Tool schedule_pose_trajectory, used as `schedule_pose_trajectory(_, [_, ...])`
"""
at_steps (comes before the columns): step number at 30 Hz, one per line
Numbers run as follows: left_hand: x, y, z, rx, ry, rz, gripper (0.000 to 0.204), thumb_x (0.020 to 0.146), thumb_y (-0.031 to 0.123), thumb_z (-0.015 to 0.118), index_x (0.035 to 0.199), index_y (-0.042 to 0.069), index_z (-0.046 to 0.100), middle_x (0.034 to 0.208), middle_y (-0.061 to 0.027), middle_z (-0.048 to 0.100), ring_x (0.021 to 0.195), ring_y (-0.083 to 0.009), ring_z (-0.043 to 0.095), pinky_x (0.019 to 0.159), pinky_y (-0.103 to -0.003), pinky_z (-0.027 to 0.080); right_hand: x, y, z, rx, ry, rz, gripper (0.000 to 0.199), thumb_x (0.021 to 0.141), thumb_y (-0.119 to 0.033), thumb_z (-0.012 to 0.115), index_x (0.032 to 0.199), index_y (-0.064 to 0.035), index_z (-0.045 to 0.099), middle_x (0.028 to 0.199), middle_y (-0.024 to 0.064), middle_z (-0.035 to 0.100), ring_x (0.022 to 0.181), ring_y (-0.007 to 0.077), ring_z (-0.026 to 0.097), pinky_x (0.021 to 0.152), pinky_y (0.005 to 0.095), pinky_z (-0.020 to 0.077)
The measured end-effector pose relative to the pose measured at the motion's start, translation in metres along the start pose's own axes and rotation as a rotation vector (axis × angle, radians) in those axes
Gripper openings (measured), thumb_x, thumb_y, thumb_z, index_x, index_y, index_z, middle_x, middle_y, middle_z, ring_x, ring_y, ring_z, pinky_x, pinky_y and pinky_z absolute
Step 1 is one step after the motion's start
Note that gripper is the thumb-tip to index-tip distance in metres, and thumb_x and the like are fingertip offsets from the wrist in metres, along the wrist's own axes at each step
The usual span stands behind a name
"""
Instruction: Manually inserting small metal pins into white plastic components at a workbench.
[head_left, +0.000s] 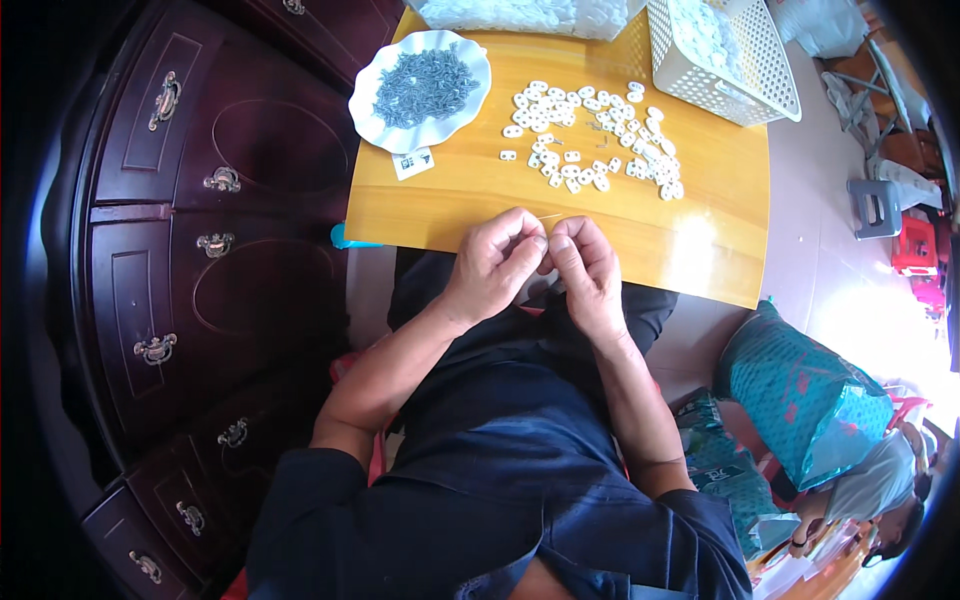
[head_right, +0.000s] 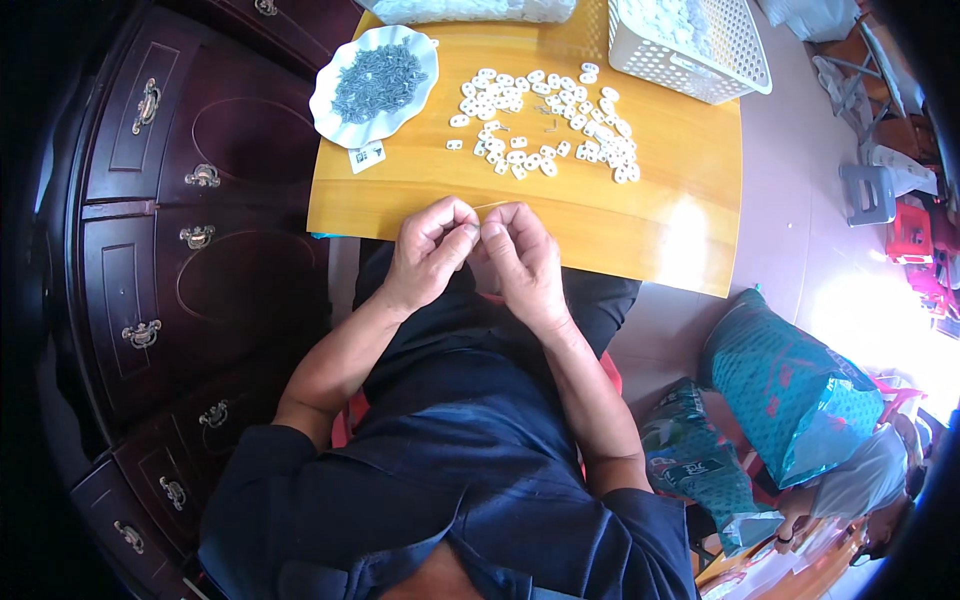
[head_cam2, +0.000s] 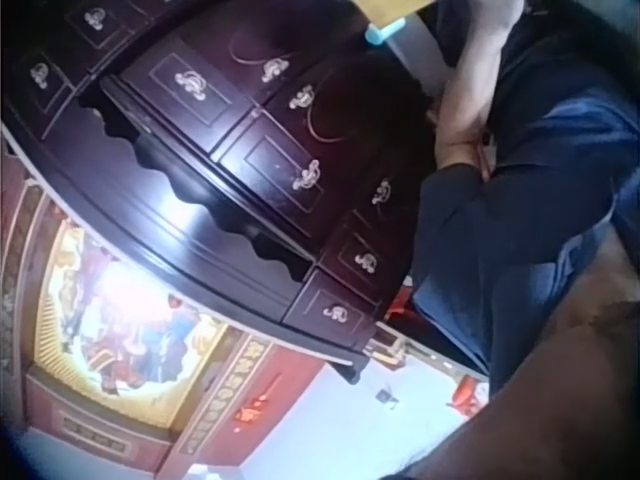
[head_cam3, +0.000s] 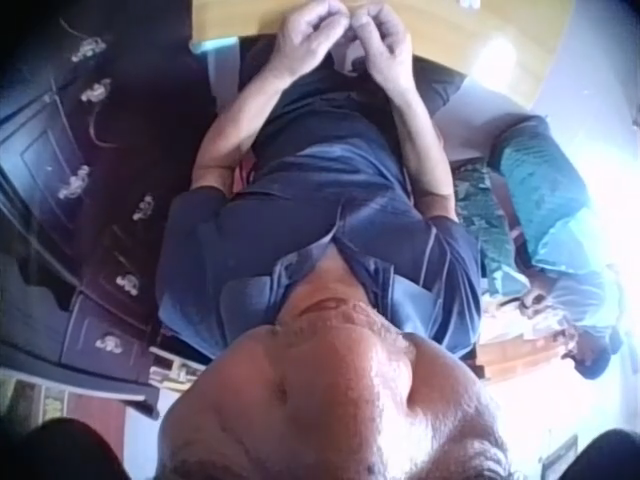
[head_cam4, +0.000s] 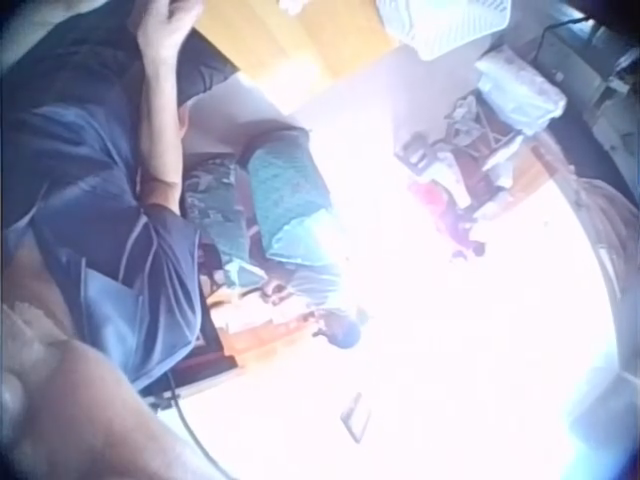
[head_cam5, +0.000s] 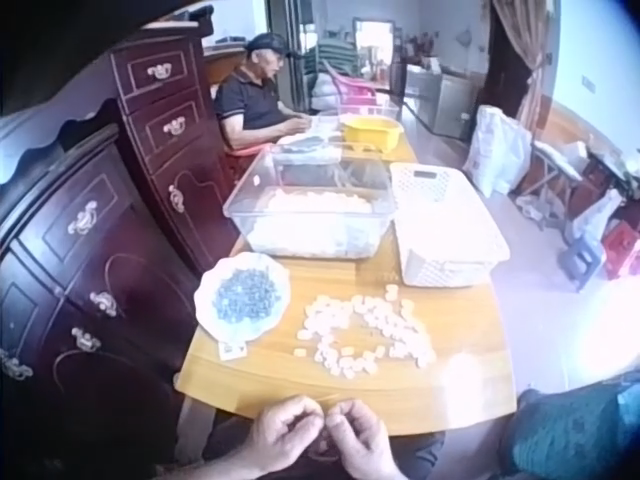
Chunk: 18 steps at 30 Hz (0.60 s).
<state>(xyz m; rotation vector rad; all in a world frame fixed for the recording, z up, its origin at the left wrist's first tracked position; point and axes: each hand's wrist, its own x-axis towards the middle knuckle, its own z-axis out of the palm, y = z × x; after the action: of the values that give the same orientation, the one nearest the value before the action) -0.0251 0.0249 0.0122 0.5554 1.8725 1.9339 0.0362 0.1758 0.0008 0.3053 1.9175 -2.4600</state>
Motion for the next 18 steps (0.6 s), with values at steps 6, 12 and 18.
schedule_pose_trajectory(6, [0.0028,-0.0005,0.0043,0.098,0.087,0.115,0.005,0.096,0.002,0.062,0.092,0.000,0.059,0.076,0.0010,0.060,0.065,-0.0011,0.052,0.057,-0.019,0.043,0.0063,-0.0056,-0.0021,0.110,-0.026,0.070,0.016,0.105,-0.018,0.053,0.099,-0.0034,0.057,0.084,0.0002,0.058,0.077,0.0087,0.055,0.073,0.0242,0.0468])
schedule_pose_trajectory(12, [0.0069,0.0021,0.0009,-0.037,0.006,0.043,0.004,0.098,0.004,0.062,0.096,0.001,0.060,0.077,0.0016,0.059,0.064,-0.0011,0.050,0.056,-0.018,0.041,0.0040,-0.0065,-0.0044,0.154,-0.027,0.049,0.016,0.105,-0.017,0.053,0.104,-0.0011,0.057,0.083,0.0003,0.058,0.076,0.0077,0.056,0.073,0.0239,0.0484])
schedule_pose_trajectory(18, [0.0076,0.0036,0.0066,-0.173,0.027,-0.039,0.005,0.099,0.004,0.059,0.095,0.001,0.058,0.077,-0.0002,0.061,0.064,-0.0041,0.055,0.058,-0.020,0.045,0.0050,-0.0066,-0.0014,0.139,-0.005,0.029,0.017,0.106,-0.019,0.053,0.104,-0.0029,0.057,0.086,0.0001,0.057,0.077,0.0077,0.055,0.073,0.0236,0.0470])
